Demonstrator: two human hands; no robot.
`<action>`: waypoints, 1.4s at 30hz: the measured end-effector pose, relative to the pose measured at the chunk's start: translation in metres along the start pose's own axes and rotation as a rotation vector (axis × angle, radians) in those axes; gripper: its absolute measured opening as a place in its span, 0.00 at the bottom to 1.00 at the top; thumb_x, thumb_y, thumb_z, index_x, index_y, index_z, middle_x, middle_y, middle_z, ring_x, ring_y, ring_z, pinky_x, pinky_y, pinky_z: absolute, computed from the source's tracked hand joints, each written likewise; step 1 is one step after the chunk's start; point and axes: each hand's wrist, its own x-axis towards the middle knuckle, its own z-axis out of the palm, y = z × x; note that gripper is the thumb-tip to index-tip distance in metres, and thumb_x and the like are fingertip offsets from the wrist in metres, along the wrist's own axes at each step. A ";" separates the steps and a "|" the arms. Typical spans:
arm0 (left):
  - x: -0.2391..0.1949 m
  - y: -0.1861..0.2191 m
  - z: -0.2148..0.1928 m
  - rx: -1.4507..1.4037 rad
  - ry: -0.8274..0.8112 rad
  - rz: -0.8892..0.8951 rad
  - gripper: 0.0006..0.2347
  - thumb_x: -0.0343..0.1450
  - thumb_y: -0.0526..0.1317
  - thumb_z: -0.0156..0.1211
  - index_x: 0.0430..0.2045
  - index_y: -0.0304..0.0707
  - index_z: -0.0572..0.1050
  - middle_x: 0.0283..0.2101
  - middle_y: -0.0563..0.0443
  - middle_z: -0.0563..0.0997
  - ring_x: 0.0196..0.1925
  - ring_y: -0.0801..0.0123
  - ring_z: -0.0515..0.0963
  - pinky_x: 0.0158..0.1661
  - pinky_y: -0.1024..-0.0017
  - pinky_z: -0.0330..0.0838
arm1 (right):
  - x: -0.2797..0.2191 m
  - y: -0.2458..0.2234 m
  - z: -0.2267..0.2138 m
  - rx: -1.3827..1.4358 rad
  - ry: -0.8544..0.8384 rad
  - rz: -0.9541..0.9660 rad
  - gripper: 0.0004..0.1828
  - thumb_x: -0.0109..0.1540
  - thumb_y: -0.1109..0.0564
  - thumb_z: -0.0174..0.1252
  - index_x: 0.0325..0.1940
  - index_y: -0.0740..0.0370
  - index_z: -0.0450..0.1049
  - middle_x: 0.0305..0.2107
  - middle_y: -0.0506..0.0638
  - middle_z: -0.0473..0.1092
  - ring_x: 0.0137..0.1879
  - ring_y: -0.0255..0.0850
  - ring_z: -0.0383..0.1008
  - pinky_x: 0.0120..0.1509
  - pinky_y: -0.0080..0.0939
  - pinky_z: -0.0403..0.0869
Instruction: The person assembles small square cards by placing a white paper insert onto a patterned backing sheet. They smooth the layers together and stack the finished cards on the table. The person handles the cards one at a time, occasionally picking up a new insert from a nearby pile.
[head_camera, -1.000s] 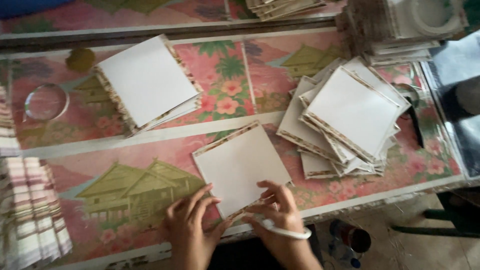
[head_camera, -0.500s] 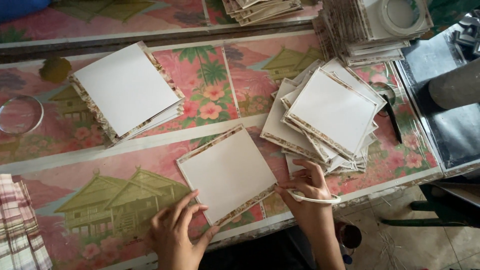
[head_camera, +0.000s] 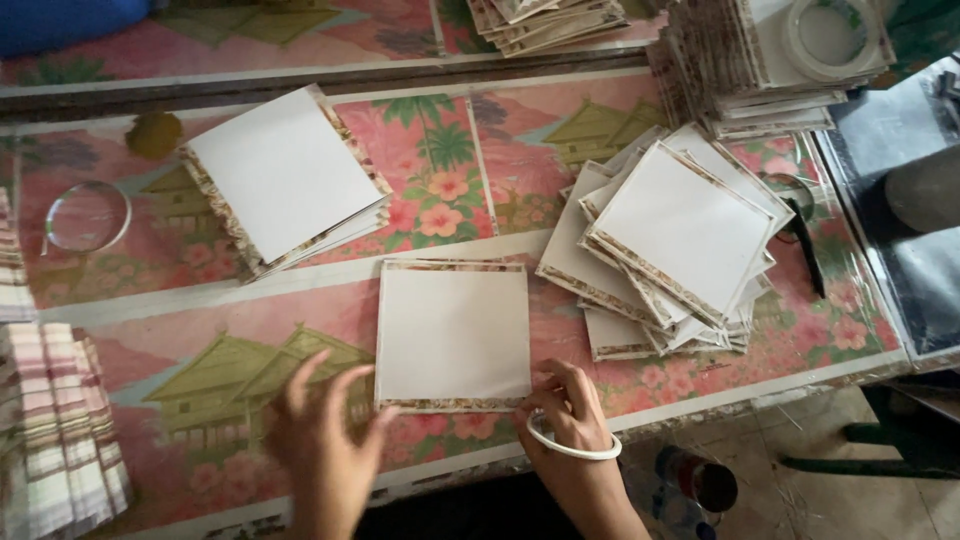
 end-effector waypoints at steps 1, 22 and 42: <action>0.003 0.014 0.004 -0.028 -0.038 0.025 0.23 0.58 0.52 0.79 0.48 0.66 0.82 0.69 0.55 0.74 0.63 0.53 0.75 0.57 0.46 0.65 | 0.000 -0.001 0.000 0.014 -0.002 0.011 0.03 0.63 0.63 0.65 0.38 0.63 0.77 0.56 0.59 0.68 0.48 0.50 0.74 0.51 0.50 0.76; 0.015 0.113 0.055 -0.224 -0.462 0.055 0.28 0.52 0.47 0.88 0.46 0.62 0.79 0.68 0.64 0.69 0.68 0.54 0.67 0.54 0.46 0.66 | -0.046 0.029 -0.007 0.060 0.186 0.025 0.04 0.64 0.57 0.67 0.41 0.59 0.84 0.59 0.59 0.70 0.51 0.47 0.79 0.58 0.44 0.80; -0.091 0.068 0.082 -0.066 0.234 0.851 0.16 0.85 0.50 0.37 0.66 0.80 0.69 0.64 0.78 0.81 0.65 0.74 0.81 0.62 0.63 0.68 | -0.145 0.055 -0.003 0.881 0.147 0.704 0.18 0.63 0.60 0.70 0.56 0.59 0.76 0.30 0.59 0.86 0.25 0.35 0.74 0.30 0.32 0.70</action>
